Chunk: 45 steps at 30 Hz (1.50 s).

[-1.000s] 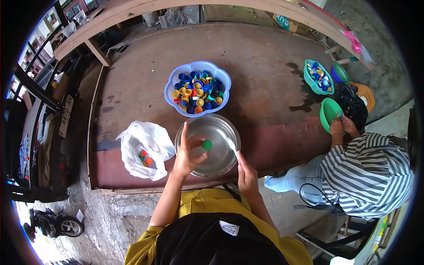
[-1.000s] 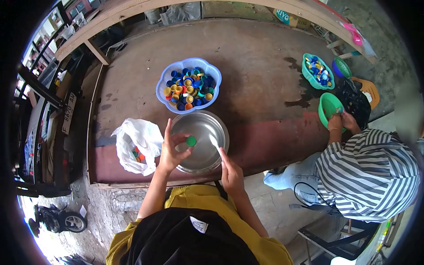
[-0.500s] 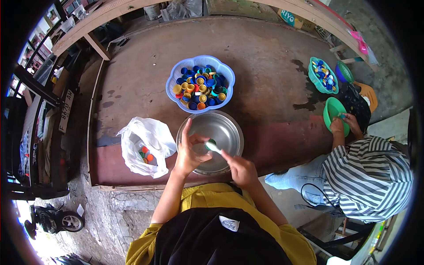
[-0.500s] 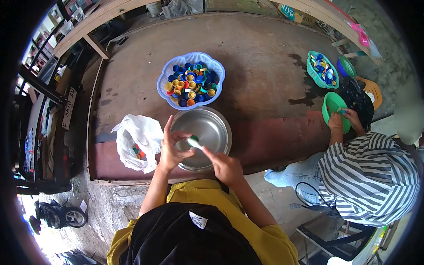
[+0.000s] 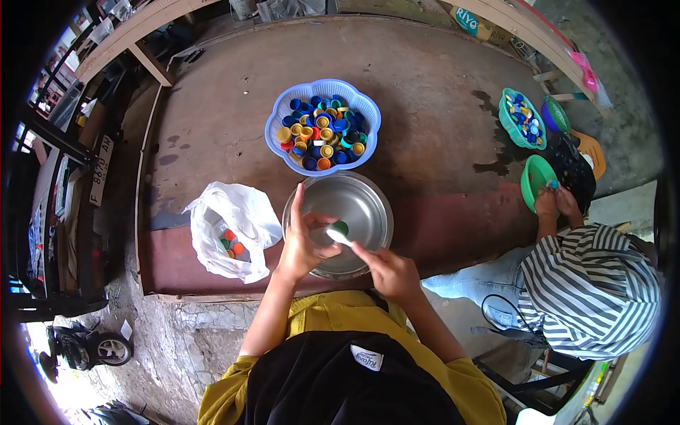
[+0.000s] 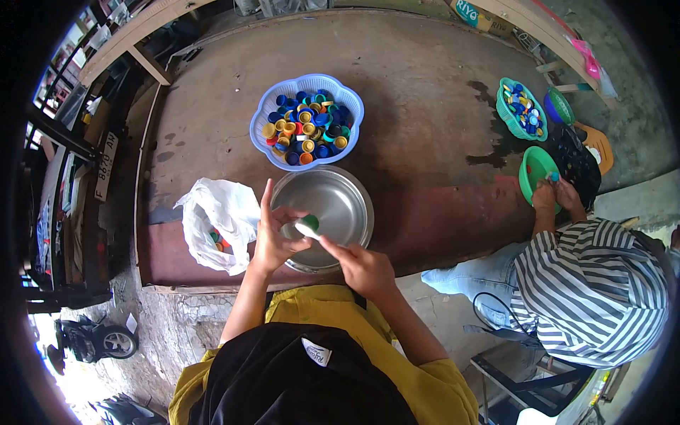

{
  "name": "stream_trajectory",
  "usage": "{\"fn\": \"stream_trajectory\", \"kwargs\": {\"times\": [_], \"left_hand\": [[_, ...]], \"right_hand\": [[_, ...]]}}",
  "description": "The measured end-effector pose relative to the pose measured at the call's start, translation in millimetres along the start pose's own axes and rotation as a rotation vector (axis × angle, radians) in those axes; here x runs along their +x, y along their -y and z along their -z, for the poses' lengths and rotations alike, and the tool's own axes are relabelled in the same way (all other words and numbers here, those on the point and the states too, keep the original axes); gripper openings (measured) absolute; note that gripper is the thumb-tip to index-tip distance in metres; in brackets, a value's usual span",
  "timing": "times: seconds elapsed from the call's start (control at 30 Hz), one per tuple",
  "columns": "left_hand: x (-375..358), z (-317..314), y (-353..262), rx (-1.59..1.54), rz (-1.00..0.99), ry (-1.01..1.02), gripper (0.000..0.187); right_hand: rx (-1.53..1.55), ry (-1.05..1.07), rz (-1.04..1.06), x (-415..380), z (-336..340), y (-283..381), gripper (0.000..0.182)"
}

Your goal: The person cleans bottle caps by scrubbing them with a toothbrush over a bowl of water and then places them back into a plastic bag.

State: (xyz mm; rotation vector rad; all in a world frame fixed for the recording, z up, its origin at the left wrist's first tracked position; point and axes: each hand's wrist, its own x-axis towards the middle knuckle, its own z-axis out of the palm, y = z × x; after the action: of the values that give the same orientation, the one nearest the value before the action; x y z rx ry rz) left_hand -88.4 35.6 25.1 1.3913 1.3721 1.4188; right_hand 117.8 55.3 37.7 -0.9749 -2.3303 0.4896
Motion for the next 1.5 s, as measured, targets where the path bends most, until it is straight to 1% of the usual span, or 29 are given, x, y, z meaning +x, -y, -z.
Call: {"fn": "stream_trajectory", "kwargs": {"times": [0.03,0.1,0.17,0.2,0.3,0.33,0.43,0.47,0.57,0.6,0.7,0.73,0.8,0.83,0.87,0.9,0.97,1.07,1.17,1.2,1.3,1.33,1.43,1.47,1.5], "left_hand": [[1,0,0,0.035,0.011,0.005,0.113],[0,-2,0,0.103,0.038,0.008,0.114],[0,-1,-2,0.063,0.033,-0.002,0.114],[0,-1,-3,0.043,0.031,-0.006,0.114],[2,0,-4,-0.036,0.014,-0.019,0.113],[3,0,-4,-0.056,0.019,-0.04,0.113],[2,1,-6,-0.098,0.028,-0.107,0.112],[4,2,-9,-0.099,0.025,-0.122,0.112],[3,4,-15,-0.191,-0.009,-0.127,0.11],[3,4,-15,-0.238,-0.028,-0.121,0.109],[-1,5,-15,-0.16,-0.051,-0.138,0.105],[-2,5,-16,-0.165,-0.055,-0.127,0.104],[-3,4,-20,-0.179,-0.069,-0.112,0.103],[-4,3,-21,-0.238,-0.06,-0.116,0.103],[-3,2,-21,-0.298,-0.055,-0.118,0.103],[-2,1,-21,-0.359,-0.05,-0.121,0.103],[-2,1,-18,-0.451,0.004,-0.1,0.102],[-3,-2,-17,-0.551,0.062,-0.112,0.099],[-1,-3,-21,-0.646,0.087,-0.12,0.095],[0,-3,-22,-0.681,0.093,-0.116,0.094],[0,-2,-19,-0.723,0.1,-0.093,0.091],[0,-2,-18,-0.725,0.112,-0.092,0.09],[-1,-5,-15,-0.738,0.127,-0.091,0.087],[0,-6,-11,-0.747,0.123,-0.086,0.086],[0,-7,-7,-0.757,0.122,-0.081,0.085]], "right_hand": [[-0.007,0.044,0.053,0,0,2,0.055],[-0.047,0.011,-0.069,2,0,-7,0.055],[-0.056,-0.065,-0.154,6,1,-14,0.055],[-0.044,-0.061,-0.098,7,4,-8,0.055],[-0.051,0.088,0.053,6,7,4,0.052],[0.007,0.034,-0.025,5,2,-4,0.051],[-0.098,-0.083,-0.19,9,2,-22,0.055],[0.04,-0.147,-0.166,7,2,-19,0.054],[0.079,-0.008,0.026,-4,2,-3,0.052],[0.061,0.037,0.047,-4,3,1,0.05],[0.025,-0.088,-0.128,4,-2,-13,0.049],[0.078,-0.14,-0.158,5,-1,-14,0.047],[0.184,-0.155,-0.052,4,5,-6,0.046],[0.239,-0.161,-0.003,2,5,0,0.046],[0.287,-0.162,0.104,1,1,1,0.045],[0.235,-0.072,0.131,1,1,2,0.044],[0.301,-0.13,-0.007,6,-7,0,0.043],[0.376,-0.256,-0.086,18,-8,-1,0.041],[0.457,-0.175,0.094,9,-2,5,0.04],[0.414,-0.058,0.089,7,-3,3,0.04],[0.358,-0.162,-0.15,15,-11,-5,0.042],[0.374,-0.224,-0.152,13,-8,1,0.042],[0.365,-0.078,0.059,-3,-9,7,0.04],[0.376,-0.057,-0.003,-4,-12,7,0.039],[0.379,-0.099,-0.049,0,-13,7,0.04]]}}
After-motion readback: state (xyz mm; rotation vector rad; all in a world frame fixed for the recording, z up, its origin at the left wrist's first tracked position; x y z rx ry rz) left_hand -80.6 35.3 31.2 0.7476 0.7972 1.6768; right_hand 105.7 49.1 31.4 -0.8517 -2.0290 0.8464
